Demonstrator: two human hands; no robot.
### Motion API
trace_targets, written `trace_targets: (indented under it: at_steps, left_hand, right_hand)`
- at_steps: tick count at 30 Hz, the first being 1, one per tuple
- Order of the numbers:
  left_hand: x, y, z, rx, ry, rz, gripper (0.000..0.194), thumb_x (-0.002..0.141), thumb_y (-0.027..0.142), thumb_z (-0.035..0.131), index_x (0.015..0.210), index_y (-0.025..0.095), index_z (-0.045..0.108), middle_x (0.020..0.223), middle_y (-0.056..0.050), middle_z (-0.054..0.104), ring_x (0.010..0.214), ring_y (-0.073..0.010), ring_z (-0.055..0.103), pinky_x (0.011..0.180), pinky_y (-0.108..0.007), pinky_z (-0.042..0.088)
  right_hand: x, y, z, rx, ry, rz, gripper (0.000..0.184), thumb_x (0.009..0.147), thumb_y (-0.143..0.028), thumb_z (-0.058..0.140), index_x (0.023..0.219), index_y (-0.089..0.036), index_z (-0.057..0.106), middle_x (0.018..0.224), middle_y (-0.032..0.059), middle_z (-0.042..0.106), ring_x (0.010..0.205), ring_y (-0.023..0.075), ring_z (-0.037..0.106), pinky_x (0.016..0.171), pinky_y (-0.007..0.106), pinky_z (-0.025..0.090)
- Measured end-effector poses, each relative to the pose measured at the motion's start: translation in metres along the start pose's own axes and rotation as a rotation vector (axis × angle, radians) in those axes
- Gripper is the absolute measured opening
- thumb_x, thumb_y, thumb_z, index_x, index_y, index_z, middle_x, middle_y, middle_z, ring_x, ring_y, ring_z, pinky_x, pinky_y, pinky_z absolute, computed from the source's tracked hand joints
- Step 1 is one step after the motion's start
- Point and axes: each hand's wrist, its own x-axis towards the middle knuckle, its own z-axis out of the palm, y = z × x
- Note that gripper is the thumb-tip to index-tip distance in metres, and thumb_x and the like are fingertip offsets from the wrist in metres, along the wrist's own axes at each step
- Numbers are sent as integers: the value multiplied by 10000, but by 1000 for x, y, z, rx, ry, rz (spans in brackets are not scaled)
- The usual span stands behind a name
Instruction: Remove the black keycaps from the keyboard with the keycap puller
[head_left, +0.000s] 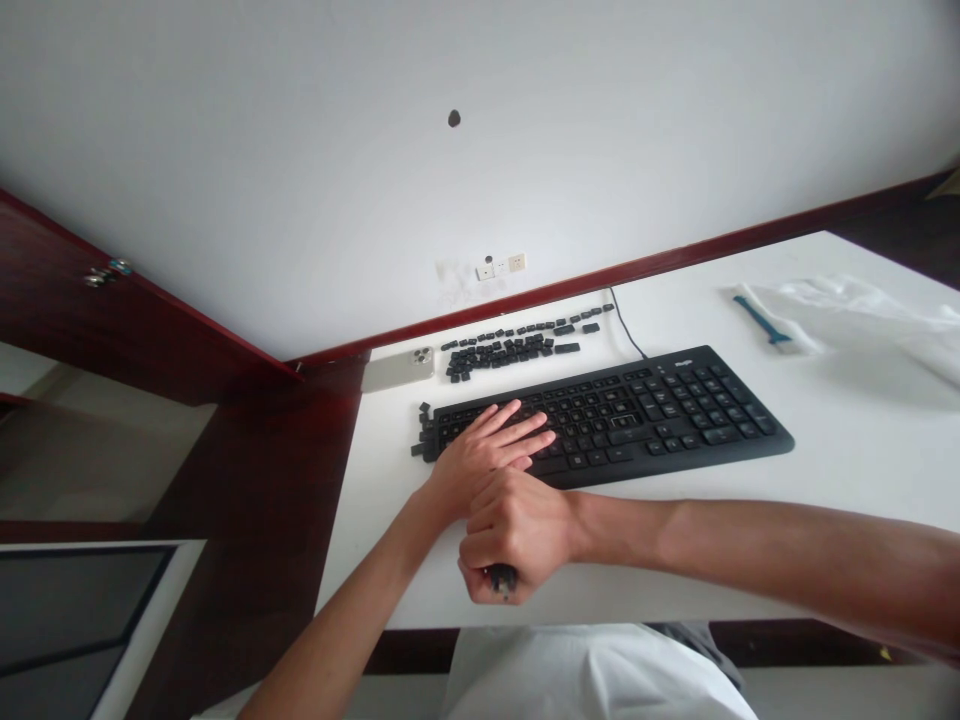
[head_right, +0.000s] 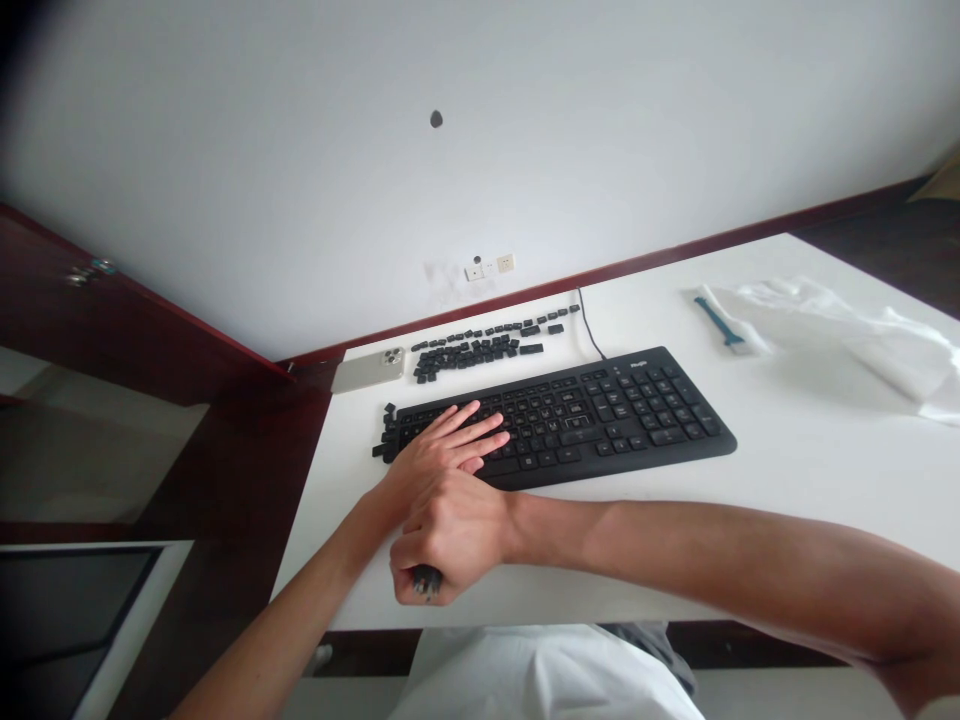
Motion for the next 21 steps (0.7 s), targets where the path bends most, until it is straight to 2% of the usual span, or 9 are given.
trace_targets:
  at_steps: [17,21]
  left_hand:
    - [-1,0,3,-21,29,-3,508,1109,264,435,1605,369,405,1696,90,350,1629,-216,170,1334,-476,238]
    - [-1,2,-2,-116,23,-21,476,1115,262,407,1579,353,453,1671,93,396,1627,-201,179,1338,-474,226]
  right_hand:
    - [3,-2,-2,27,-7,19,191,646,-107,618,576,-235,494,483,-70,521,438,118,464,464,300,370]
    - [10,-9,2,27,25,-37,227,695,-169,621,554,-244,460,453,-66,497,416,122,447,448,308,344]
